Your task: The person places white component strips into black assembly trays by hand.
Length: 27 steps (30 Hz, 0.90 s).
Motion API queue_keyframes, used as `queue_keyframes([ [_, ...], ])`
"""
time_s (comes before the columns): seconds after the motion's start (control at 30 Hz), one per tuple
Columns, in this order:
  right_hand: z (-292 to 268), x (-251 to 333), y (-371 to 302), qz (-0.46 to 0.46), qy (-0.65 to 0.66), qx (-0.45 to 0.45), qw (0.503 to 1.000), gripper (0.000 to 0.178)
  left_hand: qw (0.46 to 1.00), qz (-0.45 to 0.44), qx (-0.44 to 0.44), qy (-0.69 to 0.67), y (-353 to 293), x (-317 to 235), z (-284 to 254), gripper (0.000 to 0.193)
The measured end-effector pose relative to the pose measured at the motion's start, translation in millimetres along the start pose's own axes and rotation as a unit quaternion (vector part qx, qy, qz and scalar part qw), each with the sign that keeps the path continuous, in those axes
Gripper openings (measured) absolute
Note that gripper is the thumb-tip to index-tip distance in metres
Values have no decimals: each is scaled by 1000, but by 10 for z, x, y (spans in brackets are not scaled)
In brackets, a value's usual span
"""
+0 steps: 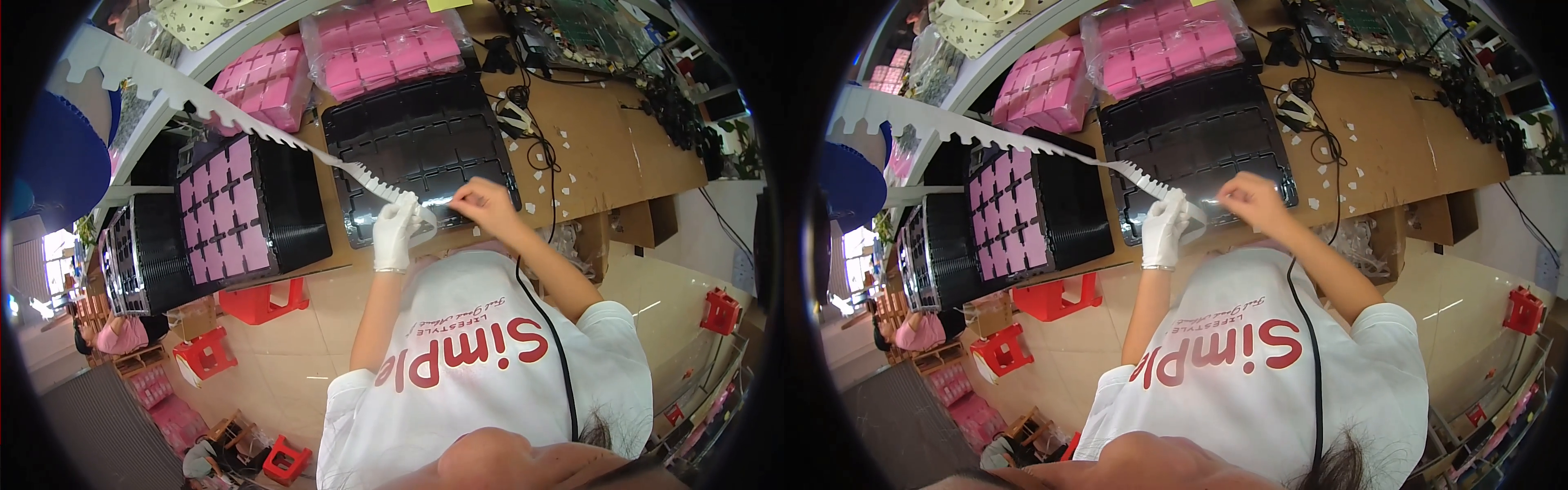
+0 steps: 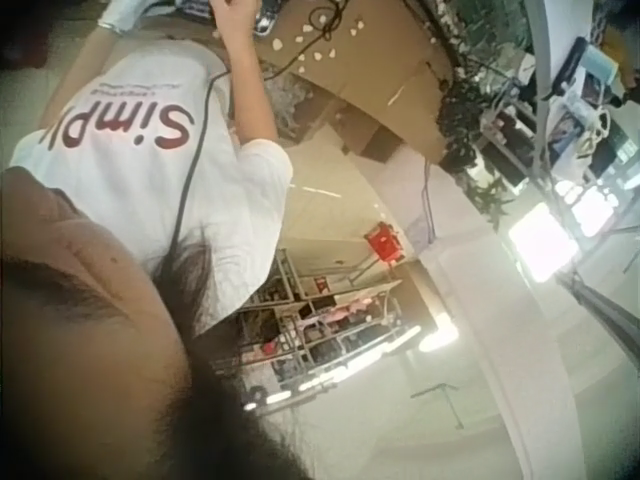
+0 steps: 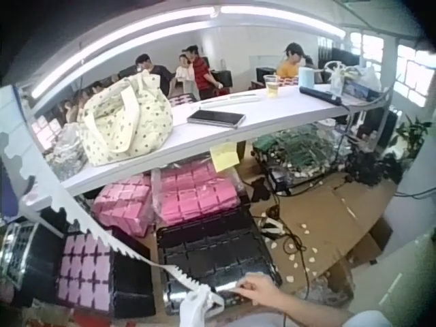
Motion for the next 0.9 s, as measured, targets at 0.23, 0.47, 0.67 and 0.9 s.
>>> queue_keyframes([
  [0.23,-566,-535,-103,193,-205,10,960,18,998,-13,16,55,-24,49,-65,20],
  [0.47,-458,-558,-75,169,-261,-35,950,16,999,-4,39,23,37,146,-191,13],
  [0.67,-457,-630,-82,166,-272,-55,946,15,999,-1,39,17,60,149,-150,13],
  [0.9,-598,-606,-482,87,42,-66,993,10,996,12,33,86,-9,74,-284,23],
])
Point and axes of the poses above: each hand's wrist, its own y-axis towards the middle knuckle, its own z-axis out of the palm, x = y × z, the point moved 2 cm from there along y, towards the middle knuckle, and after that the axes turned 11 degrees about x, right-handed, at the moved point
